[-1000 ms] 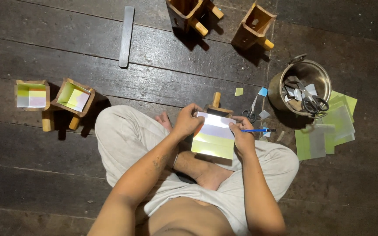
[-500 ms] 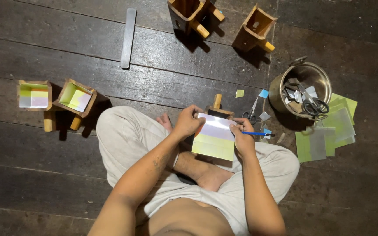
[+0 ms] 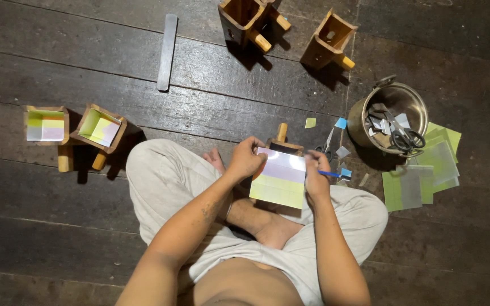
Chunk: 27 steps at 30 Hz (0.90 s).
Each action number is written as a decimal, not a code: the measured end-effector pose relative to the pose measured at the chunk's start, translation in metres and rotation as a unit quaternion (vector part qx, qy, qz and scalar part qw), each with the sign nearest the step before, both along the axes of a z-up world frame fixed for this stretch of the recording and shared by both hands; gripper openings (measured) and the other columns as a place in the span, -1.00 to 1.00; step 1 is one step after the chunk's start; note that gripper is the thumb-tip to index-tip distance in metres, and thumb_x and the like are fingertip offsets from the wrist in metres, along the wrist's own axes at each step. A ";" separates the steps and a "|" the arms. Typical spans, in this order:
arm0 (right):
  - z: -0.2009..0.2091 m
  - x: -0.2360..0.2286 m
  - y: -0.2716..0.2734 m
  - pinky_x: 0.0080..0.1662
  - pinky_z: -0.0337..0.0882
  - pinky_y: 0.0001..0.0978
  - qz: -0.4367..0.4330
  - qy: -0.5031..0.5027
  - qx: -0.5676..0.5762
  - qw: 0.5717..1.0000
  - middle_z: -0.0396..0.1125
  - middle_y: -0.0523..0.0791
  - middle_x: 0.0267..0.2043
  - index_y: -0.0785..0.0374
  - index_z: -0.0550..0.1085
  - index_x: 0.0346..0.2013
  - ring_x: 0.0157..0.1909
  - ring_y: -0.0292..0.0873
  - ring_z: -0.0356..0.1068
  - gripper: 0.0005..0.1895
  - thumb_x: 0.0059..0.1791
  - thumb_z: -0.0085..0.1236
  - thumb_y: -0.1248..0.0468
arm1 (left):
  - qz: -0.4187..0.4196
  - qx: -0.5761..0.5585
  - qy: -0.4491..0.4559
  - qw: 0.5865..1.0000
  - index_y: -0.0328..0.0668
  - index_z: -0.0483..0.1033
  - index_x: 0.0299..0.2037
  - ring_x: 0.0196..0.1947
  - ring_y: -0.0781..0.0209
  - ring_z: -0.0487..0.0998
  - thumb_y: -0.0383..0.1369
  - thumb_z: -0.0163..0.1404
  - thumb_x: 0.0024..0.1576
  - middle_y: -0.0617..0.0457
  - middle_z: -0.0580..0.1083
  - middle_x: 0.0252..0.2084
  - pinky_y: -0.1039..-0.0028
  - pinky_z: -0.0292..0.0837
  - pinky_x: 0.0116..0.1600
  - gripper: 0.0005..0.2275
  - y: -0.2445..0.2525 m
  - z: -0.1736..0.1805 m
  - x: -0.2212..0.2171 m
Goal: The person is measuring, marking, cutting, and folding colored paper cards to fit inside small wooden containers.
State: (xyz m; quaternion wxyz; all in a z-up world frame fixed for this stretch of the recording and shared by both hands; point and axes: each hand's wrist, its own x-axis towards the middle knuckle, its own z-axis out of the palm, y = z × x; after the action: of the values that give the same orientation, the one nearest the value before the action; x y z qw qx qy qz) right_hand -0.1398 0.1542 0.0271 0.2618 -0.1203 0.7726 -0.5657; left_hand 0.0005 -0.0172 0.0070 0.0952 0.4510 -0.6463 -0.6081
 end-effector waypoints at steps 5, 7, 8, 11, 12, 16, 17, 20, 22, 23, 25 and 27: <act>0.021 -0.024 -0.011 -0.31 0.37 -0.60 -0.039 0.076 -0.081 0.993 0.23 -0.11 -0.33 0.27 0.34 0.00 -0.34 -0.29 0.29 -0.82 0.11 -0.11 0.34 | 0.002 -0.020 0.005 1.000 -0.22 0.63 -0.19 -0.40 0.04 0.56 -0.42 0.16 -0.09 -0.05 0.47 -0.50 0.28 0.47 -0.24 -0.76 0.000 0.009 0.000; 0.032 -0.025 -0.019 -0.31 0.49 -0.53 -0.029 0.111 -0.110 0.987 0.24 -0.05 -0.30 0.31 0.33 -0.06 -0.34 -0.23 0.38 -0.84 0.06 -0.02 0.40 | 0.000 -0.023 0.005 1.000 -0.21 0.63 -0.20 -0.39 0.01 0.57 -0.42 0.16 -0.09 -0.07 0.47 -0.49 0.25 0.47 -0.24 -0.77 0.001 0.005 -0.002; 0.043 -0.020 -0.027 -0.39 0.47 -0.47 0.017 0.144 -0.109 0.983 0.29 -0.04 -0.34 0.29 0.39 -0.20 -0.40 -0.19 0.42 -0.87 -0.02 0.10 0.46 | -0.001 -0.028 0.003 1.000 -0.20 0.64 -0.20 -0.39 0.01 0.57 -0.42 0.16 -0.09 -0.07 0.48 -0.49 0.26 0.48 -0.24 -0.77 0.001 0.002 -0.002; 0.041 -0.009 -0.049 -0.37 0.47 -0.39 0.133 0.210 -0.132 0.959 0.37 0.01 -0.38 0.29 0.48 -0.44 -0.39 -0.09 0.47 -0.87 -0.17 0.25 0.52 | -0.002 -0.035 0.000 0.999 -0.18 0.64 -0.20 -0.36 -0.04 0.59 -0.42 0.17 -0.09 -0.10 0.50 -0.48 0.24 0.49 -0.22 -0.76 0.002 -0.005 -0.003; 0.035 -0.005 -0.057 -0.27 0.47 -0.37 0.202 0.243 -0.155 0.936 0.41 0.06 -0.38 0.31 0.51 -0.53 -0.30 -0.04 0.49 -0.88 -0.25 0.29 0.52 | -0.002 -0.036 -0.001 0.999 -0.18 0.64 -0.19 -0.34 -0.08 0.60 -0.42 0.16 -0.09 -0.13 0.50 -0.47 0.23 0.50 -0.20 -0.76 0.001 -0.008 -0.002; 0.022 -0.002 -0.059 -0.24 0.49 -0.36 0.236 0.189 -0.095 0.949 0.47 -0.01 -0.36 0.27 0.55 -0.47 -0.27 -0.08 0.52 -0.87 -0.26 0.31 0.49 | -0.005 -0.035 -0.008 0.999 -0.16 0.64 -0.18 -0.29 -0.14 0.62 -0.40 0.15 -0.09 -0.15 0.53 -0.44 0.19 0.50 -0.18 -0.76 0.001 0.002 -0.001; 0.018 -0.002 -0.057 -0.24 0.49 -0.35 0.216 0.163 -0.062 0.961 0.49 -0.03 -0.33 0.24 0.58 -0.42 -0.26 -0.14 0.51 -0.86 -0.23 0.30 0.46 | -0.005 -0.034 -0.006 0.999 -0.16 0.64 -0.18 -0.28 -0.15 0.62 -0.40 0.15 -0.08 -0.15 0.54 -0.43 0.19 0.51 -0.18 -0.76 0.002 0.001 -0.002; 0.018 0.000 -0.057 -0.22 0.50 -0.34 0.206 0.137 -0.033 0.968 0.51 -0.06 -0.31 0.19 0.59 -0.38 -0.25 -0.18 0.51 -0.85 -0.22 0.34 0.42 | -0.008 -0.031 -0.006 0.999 -0.15 0.64 -0.18 -0.27 -0.15 0.63 -0.39 0.15 -0.07 -0.15 0.54 -0.42 0.19 0.51 -0.16 -0.76 0.002 0.001 0.000; 0.024 0.001 -0.059 -0.21 0.51 -0.35 0.215 0.140 -0.035 0.966 0.52 -0.07 -0.31 0.19 0.59 -0.40 -0.25 -0.18 0.52 -0.85 -0.23 0.38 0.41 | -0.012 -0.029 -0.006 0.999 -0.14 0.64 -0.18 -0.26 -0.14 0.62 -0.39 0.15 -0.07 -0.14 0.54 -0.42 0.19 0.51 -0.16 -0.76 0.000 0.001 -0.002; 0.028 0.003 -0.060 -0.19 0.49 -0.30 0.219 0.142 -0.034 0.965 0.52 -0.03 -0.32 0.23 0.58 -0.42 -0.24 -0.14 0.52 -0.88 -0.22 0.34 0.41 | -0.012 -0.027 -0.001 1.000 -0.15 0.64 -0.18 -0.29 -0.12 0.62 -0.40 0.15 -0.08 -0.13 0.52 -0.44 0.21 0.51 -0.17 -0.76 0.000 -0.001 -0.002; 0.031 0.004 -0.060 -0.17 0.48 -0.26 0.225 0.144 -0.033 0.963 0.51 0.01 -0.32 0.27 0.57 -0.44 -0.23 -0.11 0.52 -0.92 -0.21 0.30 0.41 | -0.010 -0.023 0.004 1.000 -0.16 0.64 -0.19 -0.31 -0.10 0.61 -0.40 0.16 -0.09 -0.11 0.51 -0.46 0.24 0.50 -0.18 -0.76 0.000 -0.002 -0.002; 0.028 0.002 -0.061 -0.17 0.48 -0.24 0.239 0.155 -0.020 0.958 0.53 -0.01 -0.32 0.26 0.57 -0.46 -0.23 -0.09 0.53 -0.92 -0.20 0.32 0.38 | -0.007 -0.014 0.002 1.000 -0.15 0.64 -0.19 -0.33 -0.07 0.60 -0.39 0.16 -0.08 -0.09 0.49 -0.48 0.25 0.49 -0.20 -0.77 0.000 -0.002 -0.001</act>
State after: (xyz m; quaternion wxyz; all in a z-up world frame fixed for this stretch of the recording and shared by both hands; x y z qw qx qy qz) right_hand -0.1379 0.0931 0.0554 0.2638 -0.3928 0.7412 -0.4762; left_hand -0.0010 -0.0172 0.0051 0.0986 0.4438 -0.6577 -0.6006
